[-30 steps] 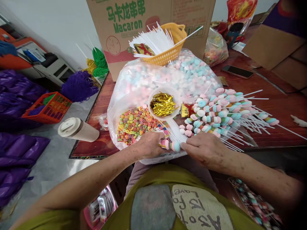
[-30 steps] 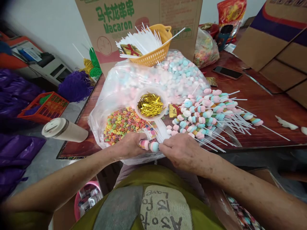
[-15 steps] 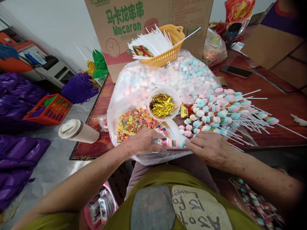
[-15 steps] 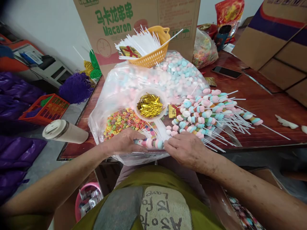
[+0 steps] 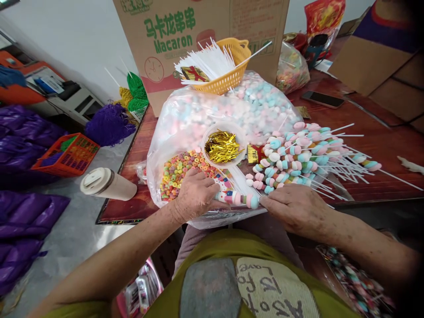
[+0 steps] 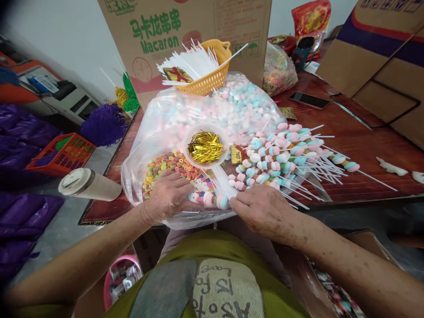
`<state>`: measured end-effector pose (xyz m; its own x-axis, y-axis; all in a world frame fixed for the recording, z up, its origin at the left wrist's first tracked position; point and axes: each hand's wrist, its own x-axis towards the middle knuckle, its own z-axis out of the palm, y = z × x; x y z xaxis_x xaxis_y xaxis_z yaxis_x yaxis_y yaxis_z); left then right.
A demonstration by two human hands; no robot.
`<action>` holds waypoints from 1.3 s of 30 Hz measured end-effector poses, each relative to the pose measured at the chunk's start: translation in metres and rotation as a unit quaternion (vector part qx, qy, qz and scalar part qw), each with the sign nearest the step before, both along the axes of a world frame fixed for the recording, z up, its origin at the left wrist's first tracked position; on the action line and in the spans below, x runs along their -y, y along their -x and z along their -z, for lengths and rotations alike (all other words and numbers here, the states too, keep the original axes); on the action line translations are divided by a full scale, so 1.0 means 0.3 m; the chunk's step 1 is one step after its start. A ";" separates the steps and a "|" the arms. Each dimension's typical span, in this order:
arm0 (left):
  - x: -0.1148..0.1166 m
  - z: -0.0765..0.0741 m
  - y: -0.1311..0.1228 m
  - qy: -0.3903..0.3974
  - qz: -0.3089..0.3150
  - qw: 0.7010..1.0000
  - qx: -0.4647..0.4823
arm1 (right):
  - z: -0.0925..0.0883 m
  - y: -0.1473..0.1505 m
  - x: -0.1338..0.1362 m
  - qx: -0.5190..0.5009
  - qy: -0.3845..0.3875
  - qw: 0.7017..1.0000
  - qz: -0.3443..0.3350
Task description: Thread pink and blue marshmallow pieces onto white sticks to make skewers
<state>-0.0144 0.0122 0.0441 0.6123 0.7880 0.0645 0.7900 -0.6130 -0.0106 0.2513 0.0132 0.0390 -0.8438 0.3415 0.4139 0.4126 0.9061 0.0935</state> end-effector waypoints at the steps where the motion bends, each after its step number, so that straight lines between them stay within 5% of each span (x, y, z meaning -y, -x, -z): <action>1: -0.005 0.000 -0.006 0.029 0.009 0.999 0.016 | -0.002 -0.001 -0.001 -0.001 -0.003 1.000 -0.004; 4: -0.014 -0.001 -0.032 0.169 0.026 0.982 0.080 | -0.007 -0.001 -0.003 -0.007 -0.014 1.000 -0.025; 9: -0.015 0.000 -0.091 0.426 -0.002 0.889 0.168 | -0.013 0.011 0.000 0.029 0.029 0.998 -0.049; 15: -0.018 0.022 -0.177 0.483 -0.040 0.846 0.220 | 0.047 0.067 -0.024 0.052 0.102 0.991 -0.065; 20: -0.074 -0.007 -0.089 0.614 -0.048 0.731 0.294 | 0.096 0.077 -0.038 -0.004 0.076 0.995 -0.070; 26: -0.038 0.025 -0.010 0.757 -0.052 0.597 0.259 | 0.044 0.054 -0.042 -0.015 -0.036 0.996 -0.079; 28: -0.019 0.031 -0.013 0.721 -0.088 0.624 0.288 | 0.024 0.037 -0.050 -0.003 -0.039 0.998 -0.057; 35: -0.027 0.026 -0.076 0.519 -0.054 0.826 0.213 | 0.046 0.076 -0.039 0.031 0.060 0.997 -0.036; 37: -0.030 0.045 -0.111 0.500 -0.049 0.838 0.213 | 0.073 0.112 -0.030 0.039 0.082 0.995 -0.039; 39: -0.037 0.058 -0.127 0.522 -0.050 0.813 0.253 | 0.095 0.136 -0.030 0.033 0.102 0.993 -0.052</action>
<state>0.0237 0.0232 0.0268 0.6444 0.6198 -0.4480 0.5786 -0.0120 0.8155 0.2106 0.0222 0.0105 -0.9014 0.3231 0.2882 0.3155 0.9461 -0.0737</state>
